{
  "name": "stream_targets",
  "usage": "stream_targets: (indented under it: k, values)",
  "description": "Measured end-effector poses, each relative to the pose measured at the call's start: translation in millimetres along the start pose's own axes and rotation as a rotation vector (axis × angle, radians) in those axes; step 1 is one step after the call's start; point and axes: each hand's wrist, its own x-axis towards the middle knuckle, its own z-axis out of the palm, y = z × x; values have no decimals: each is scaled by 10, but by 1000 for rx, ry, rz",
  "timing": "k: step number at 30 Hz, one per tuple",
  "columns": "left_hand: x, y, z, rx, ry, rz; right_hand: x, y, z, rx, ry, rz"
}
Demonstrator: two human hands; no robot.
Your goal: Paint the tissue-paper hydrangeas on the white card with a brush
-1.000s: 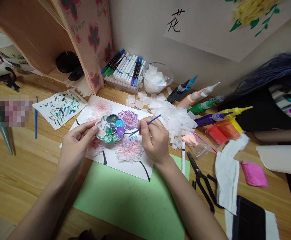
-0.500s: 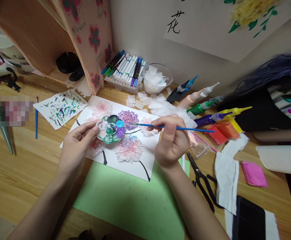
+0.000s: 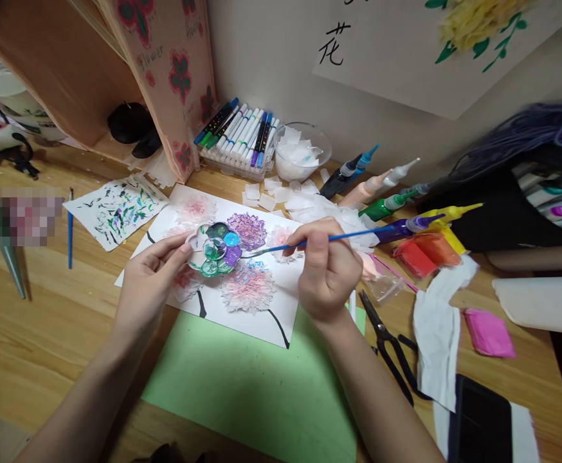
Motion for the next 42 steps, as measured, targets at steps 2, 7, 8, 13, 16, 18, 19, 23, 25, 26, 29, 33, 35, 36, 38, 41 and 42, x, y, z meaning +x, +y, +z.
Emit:
stream_targets:
  k: [2,7,8,13,16,18,19,23,25,26,29,33,35,36,38,41,42]
  values:
    - [-1,8,3,6,12,0,0,30,-28,-50,-76,37]
    - [-1,3,3,5,17,3,-58,111,-53,-122,-215,45]
    - [1,-2,1,4,13,6,-69,126,-50,-118,-227,39]
    - [12,-19,-14,3,-4,16,-97,173,-34,-96,-270,53]
    - [10,-14,-18,11,-2,16,-104,175,-27,-100,-291,71]
    - [7,-8,-18,15,0,14,-111,174,-19,-100,-296,78]
    - [5,-6,-18,16,-1,13,-116,176,-14,-97,-293,78]
    - [4,-5,-18,15,-2,10,-141,204,7,-94,-281,76]
    - [6,-8,-18,16,9,9,-149,221,11,-89,-278,97]
    - [7,-9,-17,16,12,9,-149,228,10,-85,-276,108]
    - [8,-10,-15,15,9,8,-129,233,5,-80,-237,131]
    - [2,-2,-12,25,4,0,-86,223,0,-89,-178,132]
    - [0,1,-11,26,7,1,-83,227,0,-89,-193,136]
    - [0,1,-11,26,8,0,-89,232,1,-86,-206,139]
    - [2,-1,-12,21,7,-3,-109,247,4,-83,-229,146]
    - [6,-5,-13,18,3,-1,-142,273,12,-86,-240,155]
    - [6,-6,-14,19,2,2,-151,281,16,-85,-239,159]
